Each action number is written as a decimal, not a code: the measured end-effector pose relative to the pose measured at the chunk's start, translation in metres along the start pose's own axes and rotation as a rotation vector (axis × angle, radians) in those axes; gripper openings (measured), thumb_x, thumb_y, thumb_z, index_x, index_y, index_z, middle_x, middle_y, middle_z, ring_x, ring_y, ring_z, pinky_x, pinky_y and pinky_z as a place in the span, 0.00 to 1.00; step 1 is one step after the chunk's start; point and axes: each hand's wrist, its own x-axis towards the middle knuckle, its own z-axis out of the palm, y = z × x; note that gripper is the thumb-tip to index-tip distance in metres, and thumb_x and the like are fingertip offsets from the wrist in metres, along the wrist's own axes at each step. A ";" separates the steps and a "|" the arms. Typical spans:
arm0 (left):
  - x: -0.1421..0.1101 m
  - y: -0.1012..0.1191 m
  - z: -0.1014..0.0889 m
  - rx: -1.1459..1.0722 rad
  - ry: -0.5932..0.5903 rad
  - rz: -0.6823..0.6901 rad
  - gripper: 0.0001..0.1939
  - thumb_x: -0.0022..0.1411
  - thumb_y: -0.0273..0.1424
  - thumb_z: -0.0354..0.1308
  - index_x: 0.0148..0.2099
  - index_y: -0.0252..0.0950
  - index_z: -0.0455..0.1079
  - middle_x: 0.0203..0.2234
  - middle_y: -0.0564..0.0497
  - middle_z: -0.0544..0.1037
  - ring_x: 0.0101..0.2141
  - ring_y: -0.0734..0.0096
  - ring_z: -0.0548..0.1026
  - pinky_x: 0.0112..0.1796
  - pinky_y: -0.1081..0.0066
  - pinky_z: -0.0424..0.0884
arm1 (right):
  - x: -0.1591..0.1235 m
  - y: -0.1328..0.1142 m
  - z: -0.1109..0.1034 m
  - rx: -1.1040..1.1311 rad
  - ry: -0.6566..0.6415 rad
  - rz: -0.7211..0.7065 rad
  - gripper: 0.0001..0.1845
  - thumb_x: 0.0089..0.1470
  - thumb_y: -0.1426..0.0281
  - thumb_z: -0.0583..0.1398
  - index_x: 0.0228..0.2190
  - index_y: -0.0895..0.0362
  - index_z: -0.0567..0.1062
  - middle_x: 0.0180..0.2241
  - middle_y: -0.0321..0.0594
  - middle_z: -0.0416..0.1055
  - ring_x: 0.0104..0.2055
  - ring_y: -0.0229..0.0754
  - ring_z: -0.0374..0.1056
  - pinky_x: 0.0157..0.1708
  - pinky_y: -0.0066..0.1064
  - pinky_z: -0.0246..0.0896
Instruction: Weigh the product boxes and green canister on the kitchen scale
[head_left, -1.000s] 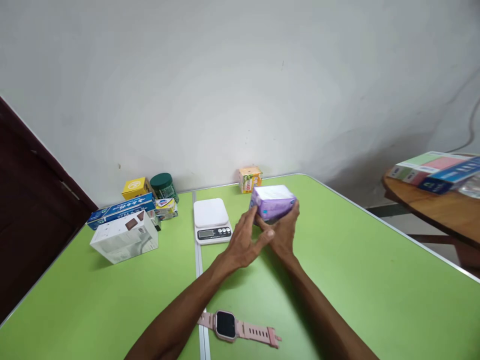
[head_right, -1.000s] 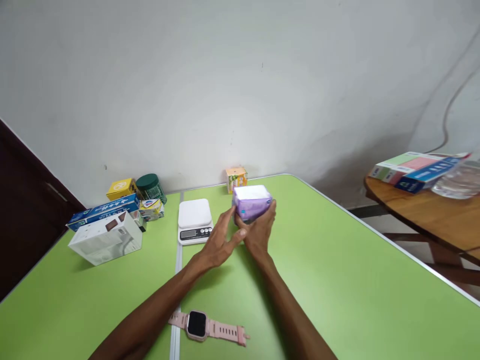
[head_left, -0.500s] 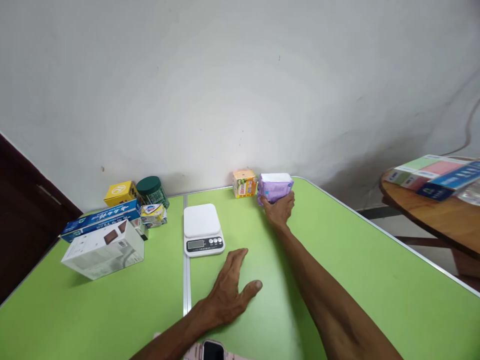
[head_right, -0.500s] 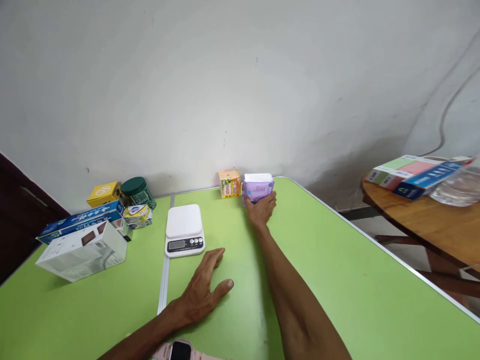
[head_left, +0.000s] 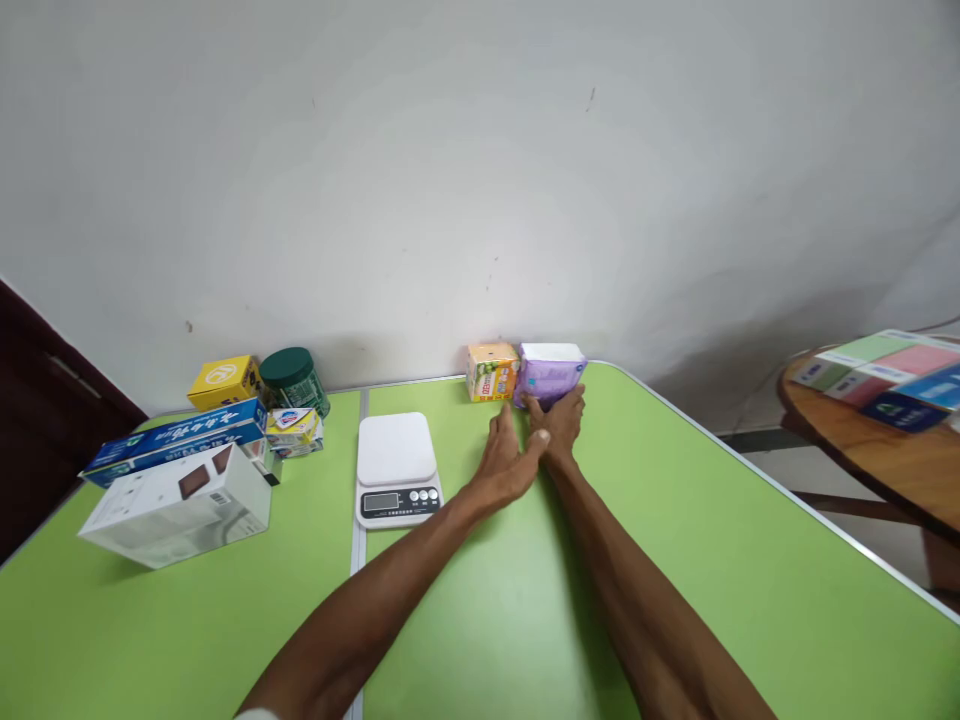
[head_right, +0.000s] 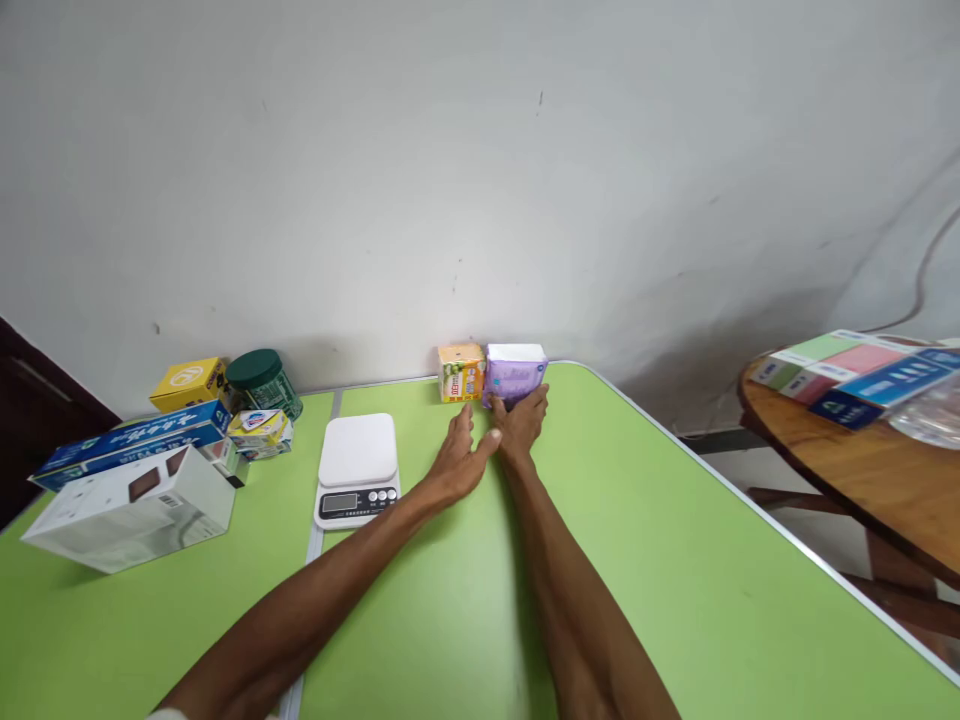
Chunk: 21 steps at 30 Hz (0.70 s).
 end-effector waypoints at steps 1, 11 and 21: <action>0.016 0.000 0.006 0.013 0.004 -0.004 0.48 0.67 0.51 0.57 0.77 0.32 0.46 0.76 0.33 0.50 0.75 0.45 0.48 0.73 0.50 0.47 | -0.001 0.003 -0.001 0.006 0.020 -0.019 0.58 0.48 0.44 0.61 0.67 0.69 0.56 0.65 0.69 0.57 0.68 0.70 0.54 0.67 0.58 0.50; 0.077 -0.008 0.029 0.106 -0.024 0.016 0.49 0.65 0.54 0.58 0.76 0.30 0.50 0.76 0.33 0.50 0.76 0.49 0.46 0.74 0.54 0.41 | -0.006 0.014 -0.002 -0.003 0.136 -0.094 0.28 0.56 0.55 0.59 0.52 0.59 0.73 0.46 0.53 0.69 0.48 0.56 0.65 0.52 0.48 0.64; -0.062 0.033 -0.032 0.146 -0.232 0.019 0.49 0.66 0.55 0.58 0.78 0.35 0.48 0.74 0.33 0.55 0.71 0.39 0.58 0.70 0.43 0.57 | -0.013 0.000 -0.018 0.027 0.128 0.057 0.25 0.51 0.59 0.58 0.47 0.60 0.75 0.45 0.57 0.75 0.46 0.57 0.72 0.54 0.54 0.65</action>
